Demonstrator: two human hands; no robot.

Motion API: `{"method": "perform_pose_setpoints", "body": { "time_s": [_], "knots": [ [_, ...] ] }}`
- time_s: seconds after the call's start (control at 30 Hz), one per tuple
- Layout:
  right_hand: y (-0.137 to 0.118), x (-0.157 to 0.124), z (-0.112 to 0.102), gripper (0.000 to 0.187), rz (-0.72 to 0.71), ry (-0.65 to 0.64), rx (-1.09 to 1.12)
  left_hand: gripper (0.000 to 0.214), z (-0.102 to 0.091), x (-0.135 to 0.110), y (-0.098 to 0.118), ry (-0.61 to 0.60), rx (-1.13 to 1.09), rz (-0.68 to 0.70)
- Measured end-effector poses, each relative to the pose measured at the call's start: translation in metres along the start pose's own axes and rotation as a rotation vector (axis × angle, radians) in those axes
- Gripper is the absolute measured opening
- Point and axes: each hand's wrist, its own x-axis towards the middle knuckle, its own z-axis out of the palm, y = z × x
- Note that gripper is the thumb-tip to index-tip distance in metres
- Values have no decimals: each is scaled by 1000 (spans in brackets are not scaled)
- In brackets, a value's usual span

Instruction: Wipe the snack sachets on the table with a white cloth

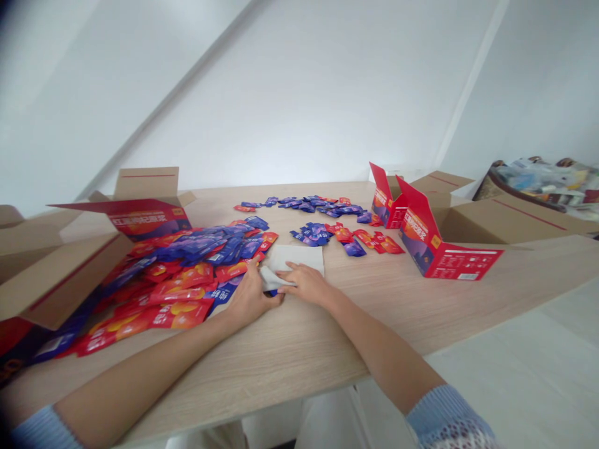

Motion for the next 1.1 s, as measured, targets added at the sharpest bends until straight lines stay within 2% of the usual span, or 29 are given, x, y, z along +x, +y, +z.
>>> {"method": "perform_pose_setpoints", "body": {
  "time_s": [0.13, 0.27, 0.37, 0.47, 0.57, 0.7, 0.8, 0.87, 1.0, 1.1],
  "knots": [
    [-15, 0, -6, 33, -86, -88, 138, 98, 0, 0, 1, -38, 14, -34],
    [-6, -5, -15, 32, -93, -121, 214, 94, 0, -1, 4, -42, 22, -15],
    [7, -10, -23, 33, -13, -106, 161, 87, 0, -1, 5, -46, 37, -14],
    [18, -16, -30, 33, 141, -76, 10, 78, -1, -1, 4, -67, 40, -34],
    [24, -18, -32, 38, 273, -35, -147, 79, -1, -1, 3, -74, 40, -47],
    [24, -17, -24, 48, 312, -2, -240, 82, -1, 0, 3, -68, 43, -36],
    [21, -14, -16, 56, 277, 7, -226, 85, -1, 0, 2, -78, 48, -38],
    [18, -12, -12, 58, 197, -5, -161, 88, 0, 0, 1, -80, 56, -41],
    [9, -9, -7, 51, -25, -73, 53, 88, 2, 0, -3, -70, 59, -3],
    [3, -8, -8, 47, -109, -141, 176, 91, 3, 0, -4, -67, 48, 26]
  ]
}}
